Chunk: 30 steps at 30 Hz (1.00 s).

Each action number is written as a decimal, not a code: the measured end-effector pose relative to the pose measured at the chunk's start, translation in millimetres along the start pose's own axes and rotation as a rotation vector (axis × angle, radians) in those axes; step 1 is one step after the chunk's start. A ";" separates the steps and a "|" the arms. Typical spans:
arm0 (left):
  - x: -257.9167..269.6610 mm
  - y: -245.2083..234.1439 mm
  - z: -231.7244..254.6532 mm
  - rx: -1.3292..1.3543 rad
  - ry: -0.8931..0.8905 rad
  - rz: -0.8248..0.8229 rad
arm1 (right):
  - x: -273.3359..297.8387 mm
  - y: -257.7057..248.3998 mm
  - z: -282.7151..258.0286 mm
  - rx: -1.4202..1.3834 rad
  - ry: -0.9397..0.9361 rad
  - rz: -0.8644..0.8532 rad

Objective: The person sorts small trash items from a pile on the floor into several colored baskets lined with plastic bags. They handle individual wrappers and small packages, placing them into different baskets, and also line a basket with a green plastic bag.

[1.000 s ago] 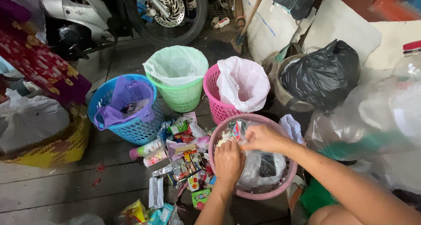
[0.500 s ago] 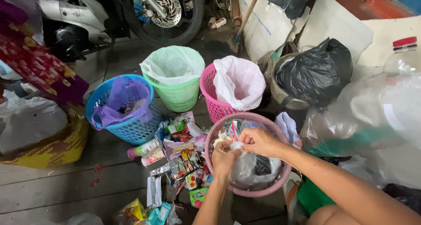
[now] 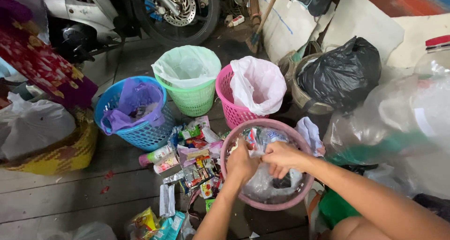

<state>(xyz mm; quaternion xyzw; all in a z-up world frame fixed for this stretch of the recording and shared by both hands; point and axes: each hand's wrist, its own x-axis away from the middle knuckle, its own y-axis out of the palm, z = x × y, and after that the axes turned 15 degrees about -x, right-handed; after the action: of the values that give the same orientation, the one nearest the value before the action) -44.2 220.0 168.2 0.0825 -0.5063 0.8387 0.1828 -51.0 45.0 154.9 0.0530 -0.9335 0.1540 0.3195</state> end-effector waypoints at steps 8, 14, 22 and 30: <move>-33.8 49.6 -23.2 0.800 -0.129 -0.075 | -33.9 4.5 51.0 -0.495 -0.099 -0.118; -12.4 57.8 -13.1 0.996 -0.176 0.002 | -56.4 8.6 78.6 -0.546 -0.223 -0.105; 1.2 68.5 -7.2 1.180 -0.262 0.122 | -16.9 5.9 34.2 -0.153 -0.314 -0.057; 7.6 55.6 -20.2 1.062 -0.081 0.037 | 0.4 1.1 12.9 -0.219 -0.225 -0.038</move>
<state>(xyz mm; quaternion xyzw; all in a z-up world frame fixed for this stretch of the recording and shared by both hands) -71.9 216.1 115.6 0.1868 -0.0200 0.9788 0.0814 -59.0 41.9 145.3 0.0526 -0.9735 0.0381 0.2195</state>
